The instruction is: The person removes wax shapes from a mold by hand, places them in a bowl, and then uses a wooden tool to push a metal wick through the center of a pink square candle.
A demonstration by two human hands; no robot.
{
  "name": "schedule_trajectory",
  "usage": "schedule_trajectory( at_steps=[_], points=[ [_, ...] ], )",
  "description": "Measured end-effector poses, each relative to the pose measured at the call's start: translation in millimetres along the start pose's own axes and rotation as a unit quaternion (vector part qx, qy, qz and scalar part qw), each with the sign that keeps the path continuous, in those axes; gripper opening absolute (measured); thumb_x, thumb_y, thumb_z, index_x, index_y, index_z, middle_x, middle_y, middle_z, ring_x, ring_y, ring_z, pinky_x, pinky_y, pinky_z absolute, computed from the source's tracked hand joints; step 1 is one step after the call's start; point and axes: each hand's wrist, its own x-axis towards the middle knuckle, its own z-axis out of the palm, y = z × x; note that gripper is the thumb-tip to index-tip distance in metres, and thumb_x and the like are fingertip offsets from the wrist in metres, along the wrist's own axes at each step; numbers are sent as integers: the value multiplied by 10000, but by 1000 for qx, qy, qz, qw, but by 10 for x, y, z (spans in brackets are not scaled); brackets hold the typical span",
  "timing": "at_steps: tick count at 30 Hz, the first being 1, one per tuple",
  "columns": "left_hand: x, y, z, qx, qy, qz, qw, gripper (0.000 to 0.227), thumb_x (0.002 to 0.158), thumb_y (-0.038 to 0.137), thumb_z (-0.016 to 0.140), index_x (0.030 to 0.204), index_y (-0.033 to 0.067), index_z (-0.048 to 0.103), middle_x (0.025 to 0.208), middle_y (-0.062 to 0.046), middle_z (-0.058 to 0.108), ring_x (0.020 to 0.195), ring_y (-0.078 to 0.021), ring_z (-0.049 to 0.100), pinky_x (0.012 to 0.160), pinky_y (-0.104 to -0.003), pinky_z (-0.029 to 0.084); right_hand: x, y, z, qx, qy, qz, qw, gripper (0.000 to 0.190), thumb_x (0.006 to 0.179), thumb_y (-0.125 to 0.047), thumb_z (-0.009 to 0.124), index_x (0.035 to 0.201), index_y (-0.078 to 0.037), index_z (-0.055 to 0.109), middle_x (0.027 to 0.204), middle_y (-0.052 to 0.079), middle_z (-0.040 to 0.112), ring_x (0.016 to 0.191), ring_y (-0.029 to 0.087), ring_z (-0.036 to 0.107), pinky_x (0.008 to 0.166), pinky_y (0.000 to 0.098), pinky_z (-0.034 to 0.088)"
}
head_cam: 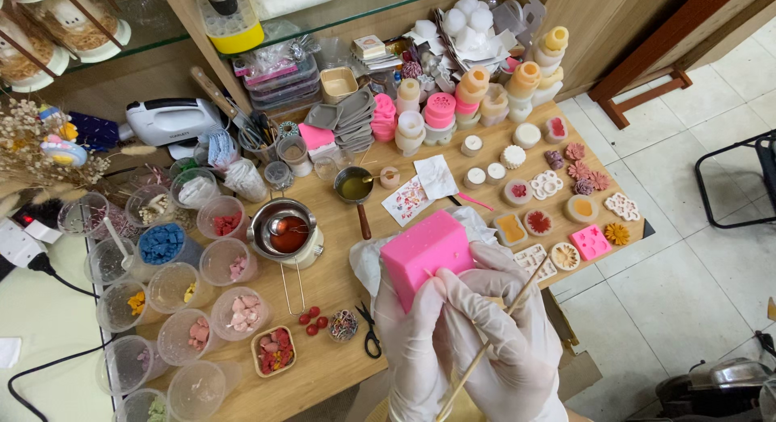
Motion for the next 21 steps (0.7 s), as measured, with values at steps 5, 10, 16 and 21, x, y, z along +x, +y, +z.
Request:
schedule_trajectory(
  at_steps=[5, 10, 16, 21],
  points=[
    [12, 39, 2, 38, 4, -18, 999, 537, 858, 142, 755, 1333, -37, 579, 1206, -90, 668, 1067, -159, 641, 977, -340, 520, -17, 74, -37, 27, 11, 2, 1000, 377, 739, -10, 869, 1087, -100, 755, 916, 30, 726, 1001, 249, 704, 1043, 419, 566],
    [-52, 94, -17, 38, -34, -33, 998, 504, 847, 77, 722, 1319, -31, 585, 1155, -95, 700, 1031, -153, 677, 952, -322, 545, -52, 79, -92, 53, 36, 11, 998, 372, 726, -55, 898, 1064, -122, 756, 964, 17, 746, 1086, 253, 719, 1008, 361, 575],
    [-32, 14, -68, 82, -68, -32, 994, 510, 888, 26, 728, 1371, -37, 577, 1137, -76, 652, 941, -136, 605, 872, -320, 523, -4, 68, -151, 38, 31, 5, 999, 361, 660, -84, 906, 975, -147, 741, 921, 10, 732, 1056, 274, 693, 972, 383, 569],
    [-52, 32, -34, 47, -52, -41, 997, 525, 865, 51, 720, 1363, -33, 575, 1172, -97, 682, 1046, -159, 666, 966, -324, 549, -2, 64, -148, -17, 4, 0, 1000, 435, 685, -61, 892, 1094, -133, 762, 920, 12, 729, 1032, 262, 679, 978, 378, 564]
  ],
)
